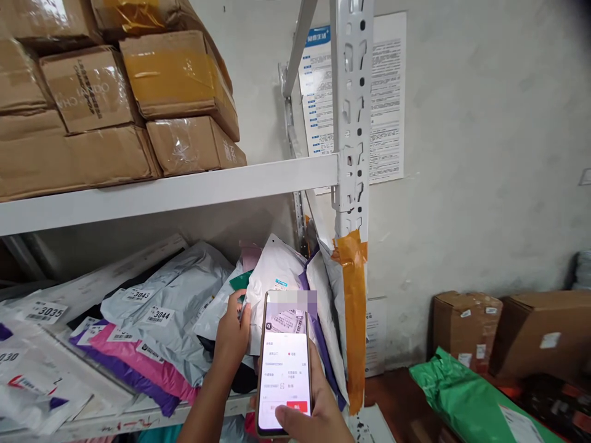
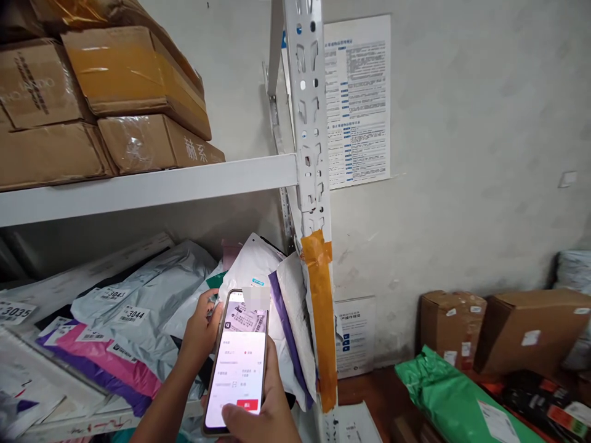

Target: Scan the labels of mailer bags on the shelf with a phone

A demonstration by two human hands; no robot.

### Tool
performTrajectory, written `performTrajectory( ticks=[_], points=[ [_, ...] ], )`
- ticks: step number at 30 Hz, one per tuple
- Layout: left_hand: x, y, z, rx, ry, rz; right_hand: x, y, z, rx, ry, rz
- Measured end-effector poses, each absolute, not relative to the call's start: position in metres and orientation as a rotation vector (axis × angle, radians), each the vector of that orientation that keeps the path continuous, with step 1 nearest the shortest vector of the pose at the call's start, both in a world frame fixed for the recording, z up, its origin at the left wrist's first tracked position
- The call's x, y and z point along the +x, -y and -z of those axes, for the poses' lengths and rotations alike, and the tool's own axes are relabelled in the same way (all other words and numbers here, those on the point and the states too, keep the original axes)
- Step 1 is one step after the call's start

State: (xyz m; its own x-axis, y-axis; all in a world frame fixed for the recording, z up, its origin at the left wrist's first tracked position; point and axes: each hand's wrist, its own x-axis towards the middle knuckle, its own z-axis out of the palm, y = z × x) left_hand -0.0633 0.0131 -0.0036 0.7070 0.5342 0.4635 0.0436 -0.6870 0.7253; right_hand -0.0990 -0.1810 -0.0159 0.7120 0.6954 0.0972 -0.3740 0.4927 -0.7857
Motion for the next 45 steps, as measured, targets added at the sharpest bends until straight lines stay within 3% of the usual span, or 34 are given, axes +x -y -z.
performTrajectory(
  ticks=[14,45],
  points=[
    [-0.059,-0.018,0.009,2.174,-0.412,-0.871,-0.105,0.173,0.001,-0.863,0.339,-0.525],
    [-0.059,-0.017,0.005,2.191,-0.424,-0.838,-0.097,0.171,0.015,-0.822,0.473,-0.610]
  ],
)
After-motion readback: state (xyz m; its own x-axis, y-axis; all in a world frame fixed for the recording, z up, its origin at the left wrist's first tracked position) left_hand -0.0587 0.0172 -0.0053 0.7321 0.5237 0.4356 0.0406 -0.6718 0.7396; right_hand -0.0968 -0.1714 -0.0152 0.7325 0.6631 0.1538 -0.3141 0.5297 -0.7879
